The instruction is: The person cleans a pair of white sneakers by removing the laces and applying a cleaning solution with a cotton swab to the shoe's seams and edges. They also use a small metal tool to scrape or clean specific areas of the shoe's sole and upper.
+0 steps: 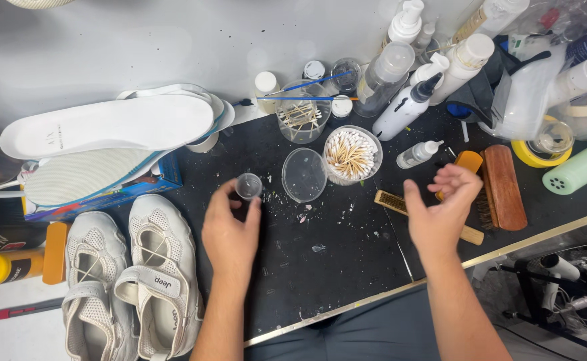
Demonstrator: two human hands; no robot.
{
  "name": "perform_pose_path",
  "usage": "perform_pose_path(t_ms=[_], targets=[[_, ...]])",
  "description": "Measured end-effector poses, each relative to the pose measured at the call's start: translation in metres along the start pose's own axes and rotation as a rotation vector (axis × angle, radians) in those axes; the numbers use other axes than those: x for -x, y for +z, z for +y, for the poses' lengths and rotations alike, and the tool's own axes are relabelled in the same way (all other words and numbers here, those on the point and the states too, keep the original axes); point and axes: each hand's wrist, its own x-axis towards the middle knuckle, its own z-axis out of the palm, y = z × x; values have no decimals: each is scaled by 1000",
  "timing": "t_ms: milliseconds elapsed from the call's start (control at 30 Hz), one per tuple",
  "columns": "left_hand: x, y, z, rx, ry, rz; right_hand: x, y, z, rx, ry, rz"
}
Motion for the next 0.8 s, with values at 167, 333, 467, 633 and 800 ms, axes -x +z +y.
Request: perform_pose_path(t_ms=[167,333,467,633,800], targets=[[-25,9,-3,-138,27,46,-15,-1,13,112,-15,-31],[-42,24,-7,-170,12,59,-16,4,7,115,-75,-44],[-42,33,-15,-189,77,108,-16,-3,1,72,12,-102],[-33,38,-22,-180,154,170,-21,-16,-6,27,37,-155],[-32,39,-22,-65,207,189,-28,-30,-10,-14,-5,-190]])
